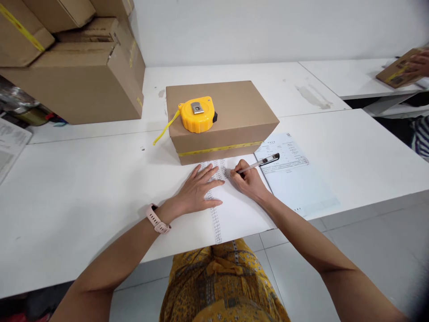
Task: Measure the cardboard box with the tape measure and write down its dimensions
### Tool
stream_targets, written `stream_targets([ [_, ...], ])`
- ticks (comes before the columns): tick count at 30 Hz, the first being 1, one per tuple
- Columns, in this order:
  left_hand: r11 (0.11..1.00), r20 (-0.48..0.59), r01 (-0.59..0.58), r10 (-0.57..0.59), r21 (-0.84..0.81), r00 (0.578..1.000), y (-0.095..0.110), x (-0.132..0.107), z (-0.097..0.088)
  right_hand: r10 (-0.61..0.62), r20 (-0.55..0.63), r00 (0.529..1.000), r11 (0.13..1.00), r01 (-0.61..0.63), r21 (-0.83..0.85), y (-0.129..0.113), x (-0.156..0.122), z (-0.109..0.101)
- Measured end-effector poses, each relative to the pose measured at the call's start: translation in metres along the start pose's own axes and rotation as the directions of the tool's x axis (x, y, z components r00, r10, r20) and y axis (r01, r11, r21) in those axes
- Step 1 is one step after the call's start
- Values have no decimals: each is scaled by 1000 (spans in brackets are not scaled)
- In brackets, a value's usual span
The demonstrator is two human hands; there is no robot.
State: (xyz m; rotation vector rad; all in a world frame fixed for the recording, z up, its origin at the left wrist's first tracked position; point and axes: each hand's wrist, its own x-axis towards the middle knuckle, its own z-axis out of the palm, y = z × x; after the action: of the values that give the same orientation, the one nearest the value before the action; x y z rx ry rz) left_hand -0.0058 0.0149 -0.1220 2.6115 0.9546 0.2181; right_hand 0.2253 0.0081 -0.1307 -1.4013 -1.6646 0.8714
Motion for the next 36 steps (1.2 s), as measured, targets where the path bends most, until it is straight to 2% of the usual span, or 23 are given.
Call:
stream_targets([
  [36, 1000, -5, 0, 0, -7, 1000, 0, 0, 0, 14, -24, 1000, 999, -15, -32, -2, 1, -2],
])
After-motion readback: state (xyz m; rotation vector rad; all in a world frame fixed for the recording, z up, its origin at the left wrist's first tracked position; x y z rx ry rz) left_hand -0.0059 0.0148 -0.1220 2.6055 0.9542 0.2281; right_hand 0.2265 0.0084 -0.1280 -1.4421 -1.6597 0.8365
